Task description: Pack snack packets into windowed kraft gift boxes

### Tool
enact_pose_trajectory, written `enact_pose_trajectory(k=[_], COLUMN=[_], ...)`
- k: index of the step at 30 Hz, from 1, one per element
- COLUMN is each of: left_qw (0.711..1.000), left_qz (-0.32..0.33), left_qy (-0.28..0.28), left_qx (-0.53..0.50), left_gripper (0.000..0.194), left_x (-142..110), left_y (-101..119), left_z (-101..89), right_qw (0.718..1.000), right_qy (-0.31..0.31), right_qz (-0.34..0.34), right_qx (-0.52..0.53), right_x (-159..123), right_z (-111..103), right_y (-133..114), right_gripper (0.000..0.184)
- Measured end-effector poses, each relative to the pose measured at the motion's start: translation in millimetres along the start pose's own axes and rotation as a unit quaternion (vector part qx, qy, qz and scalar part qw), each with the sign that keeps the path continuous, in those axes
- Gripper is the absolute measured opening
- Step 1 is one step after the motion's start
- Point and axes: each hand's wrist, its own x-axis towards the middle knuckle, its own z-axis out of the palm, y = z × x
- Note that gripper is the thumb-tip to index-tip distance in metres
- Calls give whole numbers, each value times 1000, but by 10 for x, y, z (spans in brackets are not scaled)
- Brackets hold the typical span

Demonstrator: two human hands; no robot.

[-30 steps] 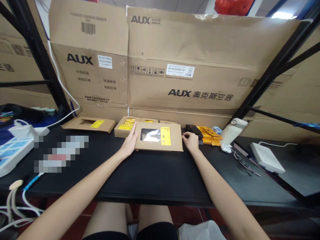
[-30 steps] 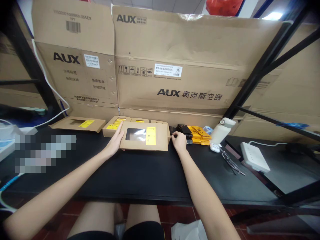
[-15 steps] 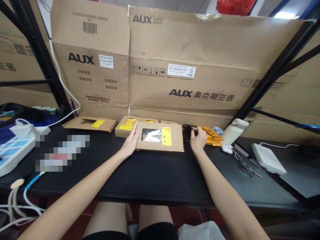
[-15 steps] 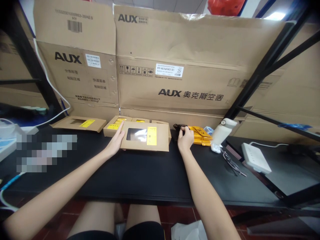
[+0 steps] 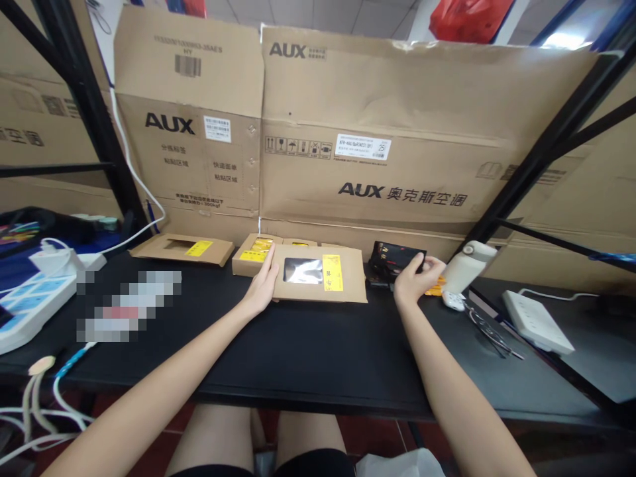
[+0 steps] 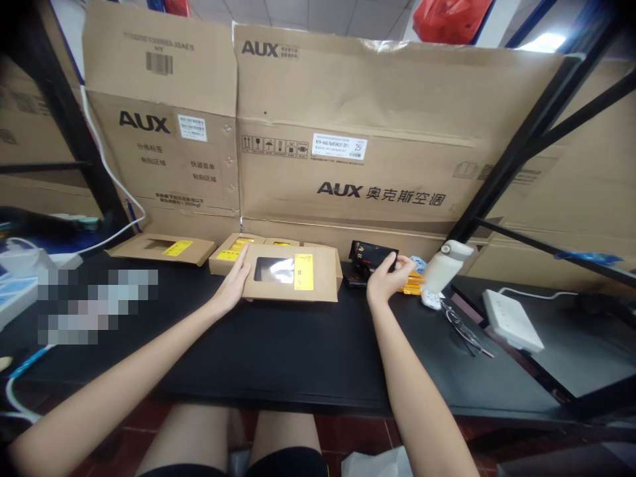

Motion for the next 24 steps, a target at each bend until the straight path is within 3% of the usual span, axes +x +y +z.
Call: enact_pose_trajectory(k=[4,9,11,15,21,24], left_qw=[1000,999,999,999,999,996], left_qz=[-8,-26,-30,-29,-26,-22], left_qy=[10,29,32,31,32,38], left_qx=[14,21,16,6,-25,-80], left_gripper=[69,68,68,68,68,68], left_x=[-3,31,47,71,64,51], left_y=[23,24,6,-40,-27,28], left_z=[-2,-27,-30,-30,-30,-30], right_qw=[981,902,871,823,781,789], right_qy=[-51,-182,-253,-384,-357,-310], right_qz=[157,349,375,364,455,464], right_qx=[102,178,191,208,236,257], right_x=[33,-24,-50,-79,-54,-35], right_z=[51,138,139,120,121,115], right_y=[56,37,20,16,-97,-161], right_gripper=[29,27,29,35,18,18])
